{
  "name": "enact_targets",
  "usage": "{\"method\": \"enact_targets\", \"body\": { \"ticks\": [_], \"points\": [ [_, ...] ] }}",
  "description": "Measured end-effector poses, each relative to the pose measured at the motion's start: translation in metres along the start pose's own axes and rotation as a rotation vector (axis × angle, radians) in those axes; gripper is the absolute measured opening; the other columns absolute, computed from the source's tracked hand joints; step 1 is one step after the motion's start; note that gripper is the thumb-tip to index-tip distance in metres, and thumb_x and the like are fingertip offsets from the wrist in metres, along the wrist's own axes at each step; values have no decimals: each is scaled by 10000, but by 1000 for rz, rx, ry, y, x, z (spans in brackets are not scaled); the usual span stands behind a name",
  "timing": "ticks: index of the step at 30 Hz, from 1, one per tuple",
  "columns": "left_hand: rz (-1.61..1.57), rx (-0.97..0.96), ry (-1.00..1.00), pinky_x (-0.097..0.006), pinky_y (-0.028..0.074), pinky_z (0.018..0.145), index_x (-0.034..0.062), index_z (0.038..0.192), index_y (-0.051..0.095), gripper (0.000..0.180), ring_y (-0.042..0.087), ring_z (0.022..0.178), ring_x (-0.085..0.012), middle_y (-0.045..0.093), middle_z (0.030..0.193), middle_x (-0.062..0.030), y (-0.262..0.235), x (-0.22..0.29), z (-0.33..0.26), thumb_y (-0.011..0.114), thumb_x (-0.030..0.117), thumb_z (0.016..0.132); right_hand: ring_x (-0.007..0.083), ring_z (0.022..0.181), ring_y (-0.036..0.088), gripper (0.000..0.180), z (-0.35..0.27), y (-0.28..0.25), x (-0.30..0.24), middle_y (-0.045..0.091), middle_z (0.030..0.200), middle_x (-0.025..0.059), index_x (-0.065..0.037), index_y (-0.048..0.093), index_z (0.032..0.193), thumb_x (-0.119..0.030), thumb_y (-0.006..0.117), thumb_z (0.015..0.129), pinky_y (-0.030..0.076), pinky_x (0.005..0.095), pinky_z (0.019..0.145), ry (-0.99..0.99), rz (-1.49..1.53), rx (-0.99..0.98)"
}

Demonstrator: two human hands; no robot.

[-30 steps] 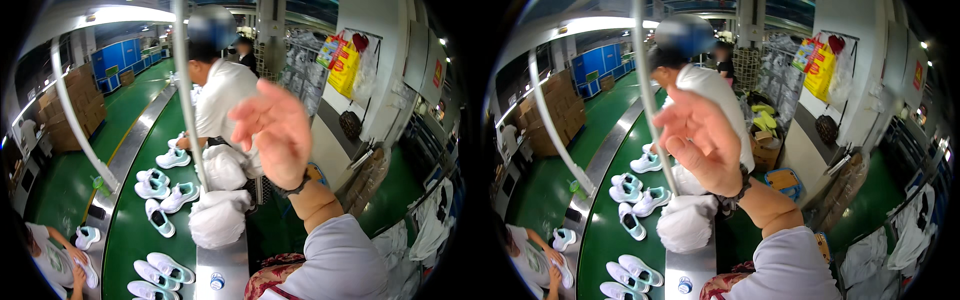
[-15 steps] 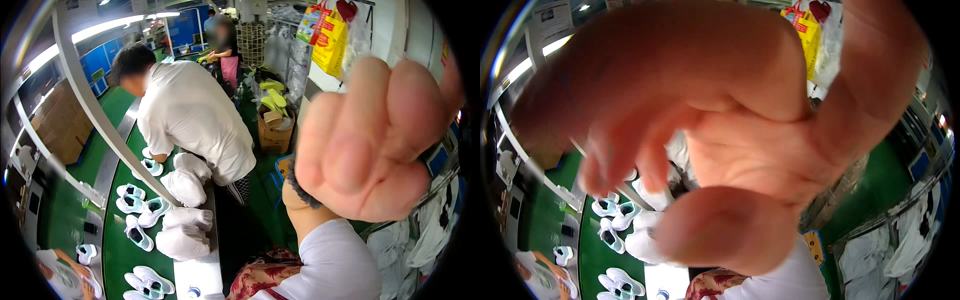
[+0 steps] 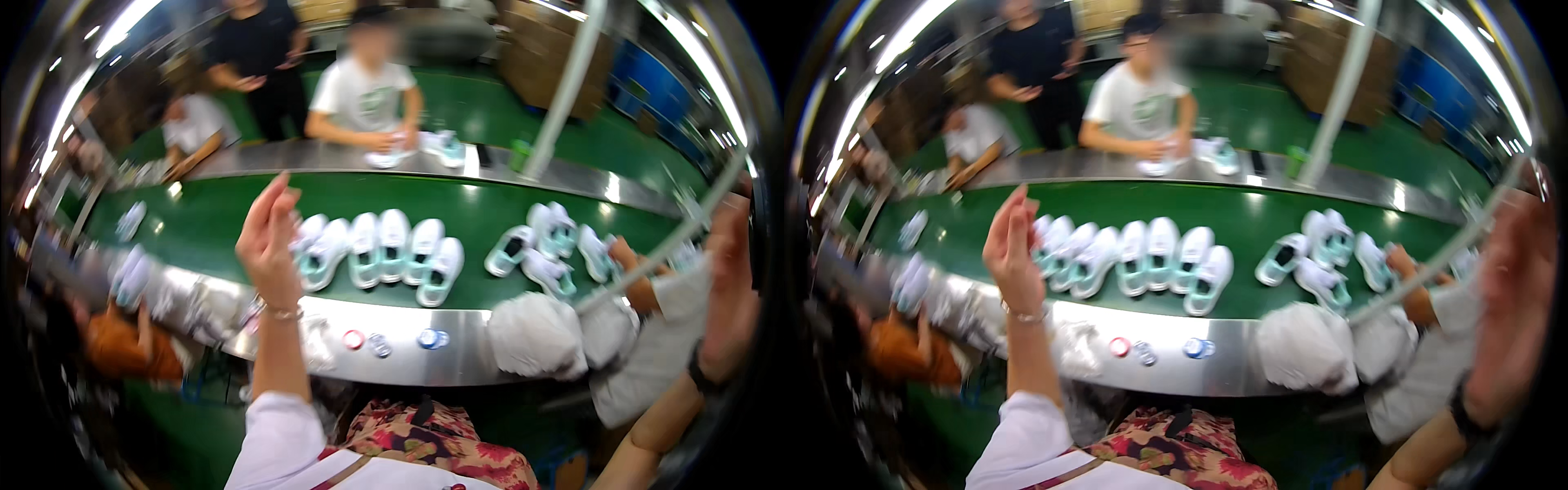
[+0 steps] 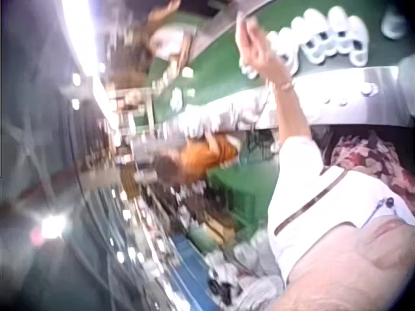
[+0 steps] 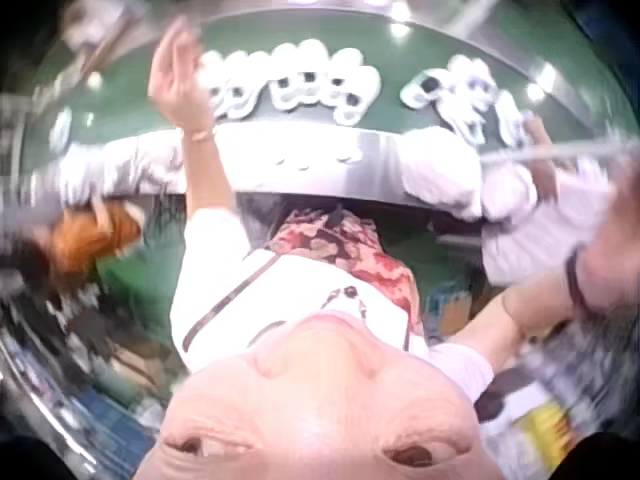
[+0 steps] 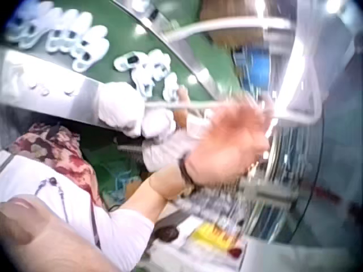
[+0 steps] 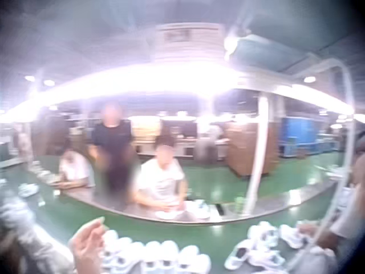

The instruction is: The person takes labels from a box and plastic bags, and attaches them to shoes on a conveyor belt.

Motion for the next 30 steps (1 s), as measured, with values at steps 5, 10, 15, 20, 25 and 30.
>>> {"method": "enact_targets", "body": {
  "ticks": [5,10,15,20,25,30],
  "points": [
    [-42,-297,291,-158,375,497,-54,1241,466,589,445,633,-60,600,1020,-133,-90,123,25,538,406,879,163,770,588,810,-5,252,-13,419,1284,233,-64,108,1411,-438,549,843,508,228,566,-75,278,-663],
    [-167,-304,253,-200,278,459,-63,955,550,479,369,580,-100,535,760,-126,-105,222,13,422,397,918,188,574,621,744,25,272,-48,550,1105,237,-71,83,1411,-275,556,874,545,255,489,-42,611,-1218],
    [154,-18,789,-252,220,461,37,710,468,334,318,502,-122,370,568,-47,-169,240,-8,394,281,926,192,475,570,349,19,269,-41,572,839,170,-25,308,1195,-143,485,918,499,242,409,-73,689,-1338],
    [280,313,159,-222,338,519,23,691,521,277,415,580,-102,511,683,-85,-215,119,-34,505,201,902,133,425,526,125,-51,260,30,578,633,122,62,600,829,-50,551,801,396,209,410,-39,502,-715],
    [-162,-387,142,-290,433,713,-19,893,662,335,530,840,-196,568,976,-151,-124,105,-25,566,302,880,149,550,571,170,-119,216,132,602,713,110,51,585,913,-71,478,863,445,228,488,801,258,-572],
    [-739,-910,466,-330,379,701,-82,1032,600,532,495,767,-239,535,931,-154,-38,147,-26,444,403,878,173,554,577,153,-174,202,166,599,708,117,31,565,910,-110,529,861,461,253,499,1052,410,-435]
  ]
}}
Point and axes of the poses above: each hand's wrist, its own z-axis towards the middle knuckle, its own y-axis out of the palm, x = y × z, the point moved 3 cm from there along z, towards the middle knuckle
